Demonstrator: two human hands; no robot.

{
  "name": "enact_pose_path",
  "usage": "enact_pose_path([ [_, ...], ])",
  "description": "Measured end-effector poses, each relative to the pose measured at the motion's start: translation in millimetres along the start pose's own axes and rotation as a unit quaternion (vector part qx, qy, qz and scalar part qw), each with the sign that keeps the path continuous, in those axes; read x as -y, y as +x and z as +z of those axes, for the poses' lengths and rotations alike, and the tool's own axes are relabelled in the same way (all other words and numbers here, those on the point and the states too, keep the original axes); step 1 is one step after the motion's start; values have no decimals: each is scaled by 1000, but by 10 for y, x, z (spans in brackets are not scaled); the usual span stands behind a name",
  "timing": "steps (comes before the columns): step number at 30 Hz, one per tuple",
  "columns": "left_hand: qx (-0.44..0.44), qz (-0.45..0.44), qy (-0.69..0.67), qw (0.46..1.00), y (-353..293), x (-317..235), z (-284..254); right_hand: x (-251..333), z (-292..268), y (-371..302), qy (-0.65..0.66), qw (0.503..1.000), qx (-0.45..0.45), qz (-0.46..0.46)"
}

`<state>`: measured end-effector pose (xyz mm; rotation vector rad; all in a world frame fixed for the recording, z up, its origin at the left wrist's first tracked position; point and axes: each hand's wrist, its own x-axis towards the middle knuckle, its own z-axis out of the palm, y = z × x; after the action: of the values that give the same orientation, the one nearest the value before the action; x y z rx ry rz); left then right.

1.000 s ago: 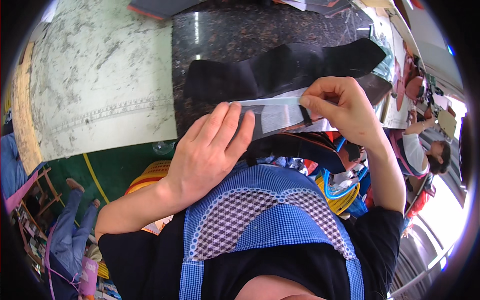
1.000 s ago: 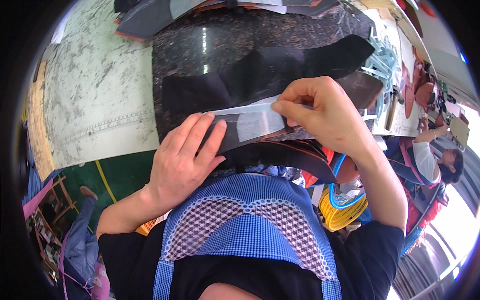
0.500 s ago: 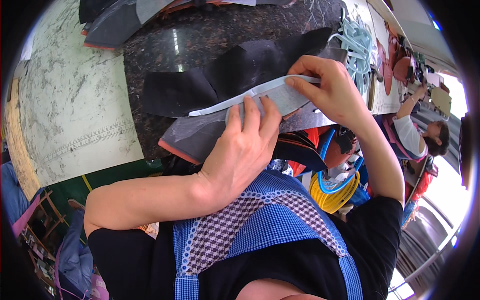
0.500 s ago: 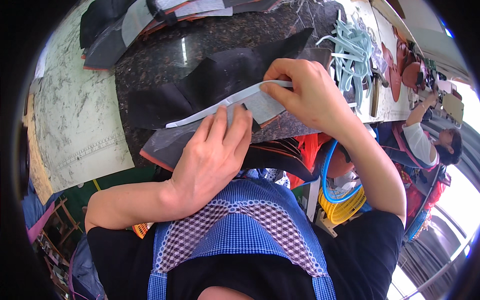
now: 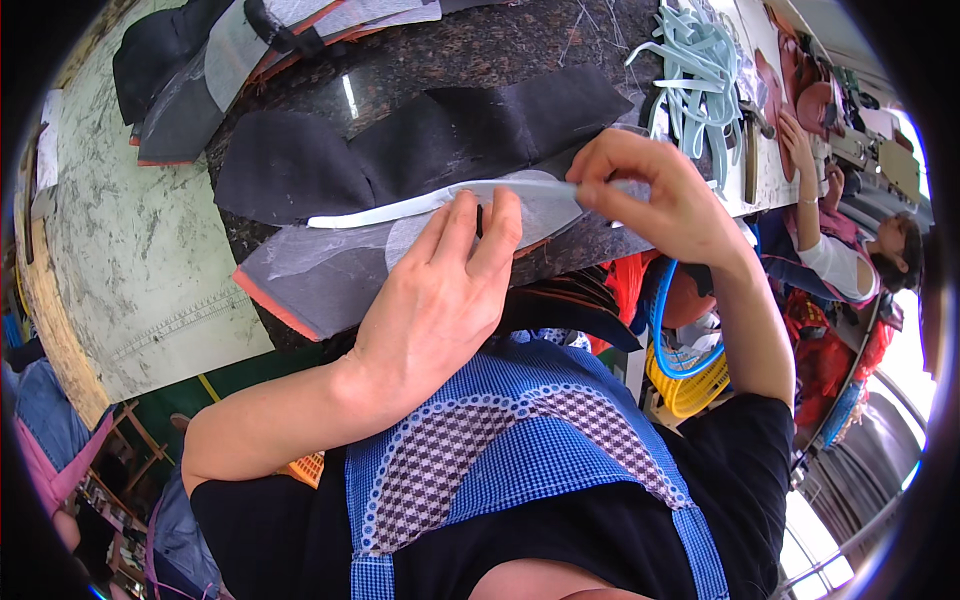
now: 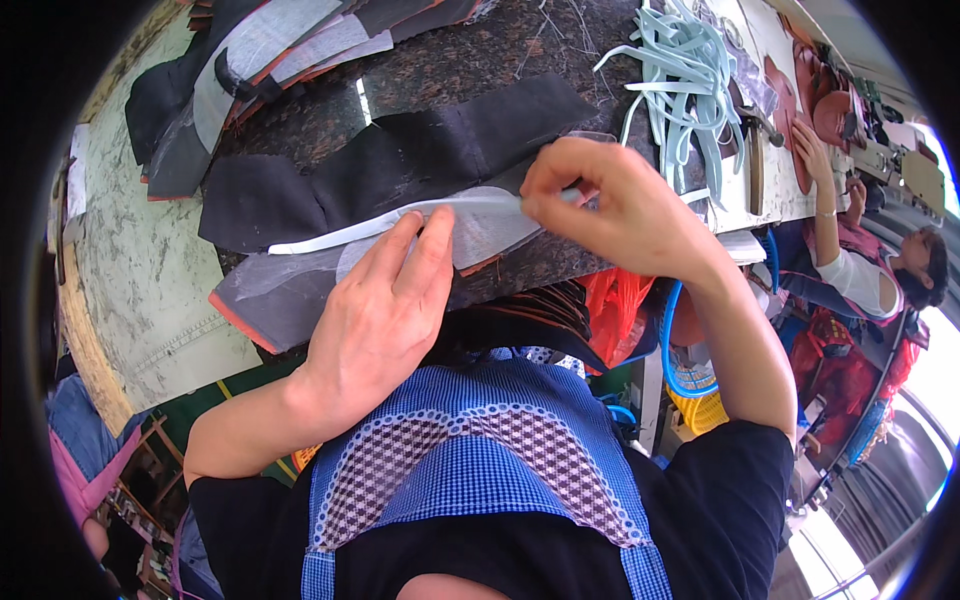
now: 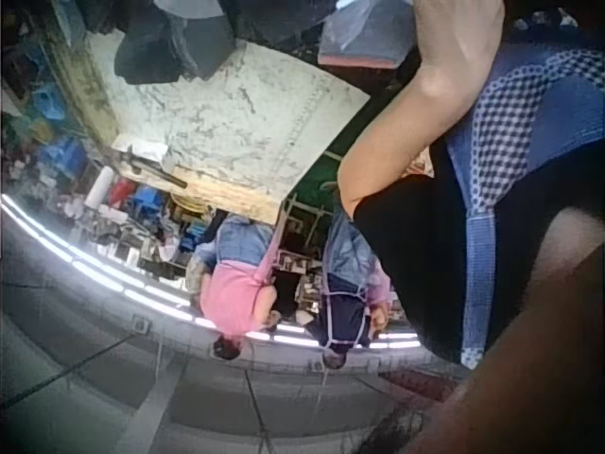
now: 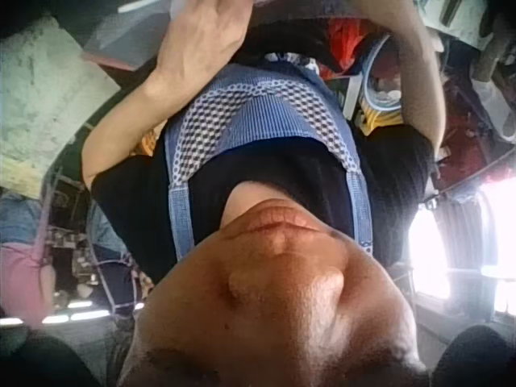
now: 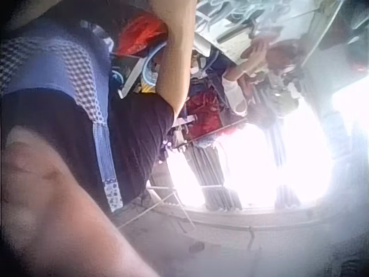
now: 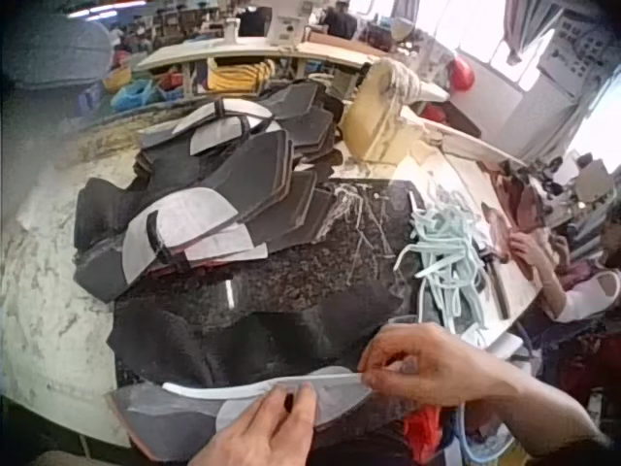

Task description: Assembling leather components by hand, applying adhesive strips and folding edges at a workshop table.

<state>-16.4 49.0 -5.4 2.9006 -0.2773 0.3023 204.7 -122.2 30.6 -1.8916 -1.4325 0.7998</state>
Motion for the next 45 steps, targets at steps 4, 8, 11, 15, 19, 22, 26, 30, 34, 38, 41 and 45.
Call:
enact_pose_path([
  [4, 49, 12, 29, 998, 61, 1, -83, 48, 82, 183, -17, 985, -38, 167],
  [8, 73, 11, 57, 996, 99, -42, -110, 49, 108, 247, -58, 983, -42, 169],
  [11, 79, -1, 90, 993, 192, -125, -57, -53, 228, 274, -131, 980, -70, 136],
  [15, 105, -27, 94, 990, 349, -95, 15, -59, 204, 215, -207, 965, -105, 122],
  [19, 77, -37, 94, 992, 373, -101, 69, -177, 228, 16, -25, 974, -147, 170],
  [22, 68, -34, 75, 994, 410, -99, 99, -204, 273, -11, 18, 971, -189, 147],
  [26, 62, -48, 58, 995, 555, -86, 117, -297, 266, 52, -74, 972, -193, 116],
  [30, 105, -62, 57, 991, 647, -94, 72, -297, 177, 82, -127, 956, -226, 137],
  [34, 97, -52, 24, 994, 749, -9, 29, -291, 246, -233, -255, 933, -246, -68],
  [38, -4, -118, -21, 993, 923, 382, -17, -206, 441, -281, -314, 933, -171, -32],
  [41, 37, -210, -136, 967, 855, 540, -191, -184, 428, -308, -307, 939, -159, 1],
  [45, -119, -32, -91, 988, 636, 244, -152, -271, 368, -261, -321, 929, -184, -15],
])
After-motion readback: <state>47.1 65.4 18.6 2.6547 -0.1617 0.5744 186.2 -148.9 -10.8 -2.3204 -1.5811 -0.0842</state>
